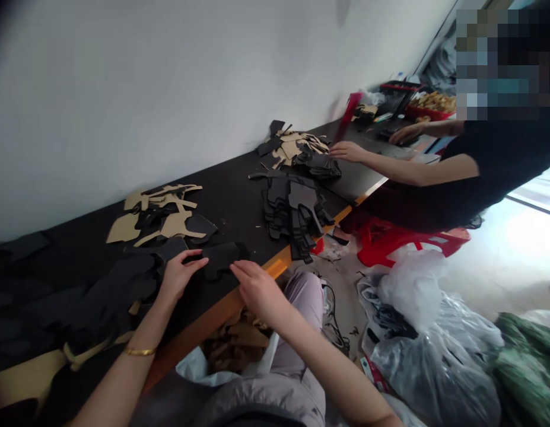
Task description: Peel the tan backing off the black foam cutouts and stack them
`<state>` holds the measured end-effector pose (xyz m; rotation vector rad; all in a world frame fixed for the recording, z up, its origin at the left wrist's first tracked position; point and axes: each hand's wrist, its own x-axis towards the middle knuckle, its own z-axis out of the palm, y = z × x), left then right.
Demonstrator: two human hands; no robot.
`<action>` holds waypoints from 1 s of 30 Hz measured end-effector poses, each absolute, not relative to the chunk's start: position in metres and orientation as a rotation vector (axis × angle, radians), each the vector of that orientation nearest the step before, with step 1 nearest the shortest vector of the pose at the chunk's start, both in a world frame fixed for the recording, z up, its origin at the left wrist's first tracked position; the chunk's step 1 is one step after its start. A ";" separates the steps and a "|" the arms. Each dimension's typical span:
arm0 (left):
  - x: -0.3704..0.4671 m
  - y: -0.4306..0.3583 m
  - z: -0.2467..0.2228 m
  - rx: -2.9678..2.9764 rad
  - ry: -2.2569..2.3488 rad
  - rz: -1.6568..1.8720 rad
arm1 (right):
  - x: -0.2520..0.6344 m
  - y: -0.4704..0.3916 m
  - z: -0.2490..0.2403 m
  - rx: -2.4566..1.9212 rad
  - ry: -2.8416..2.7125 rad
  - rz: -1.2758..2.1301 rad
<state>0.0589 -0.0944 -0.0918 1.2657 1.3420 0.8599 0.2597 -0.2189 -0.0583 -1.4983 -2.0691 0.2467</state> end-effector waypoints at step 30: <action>0.078 -0.118 -0.081 2.046 1.395 1.089 | 0.225 -0.187 -0.106 -1.611 -2.230 0.144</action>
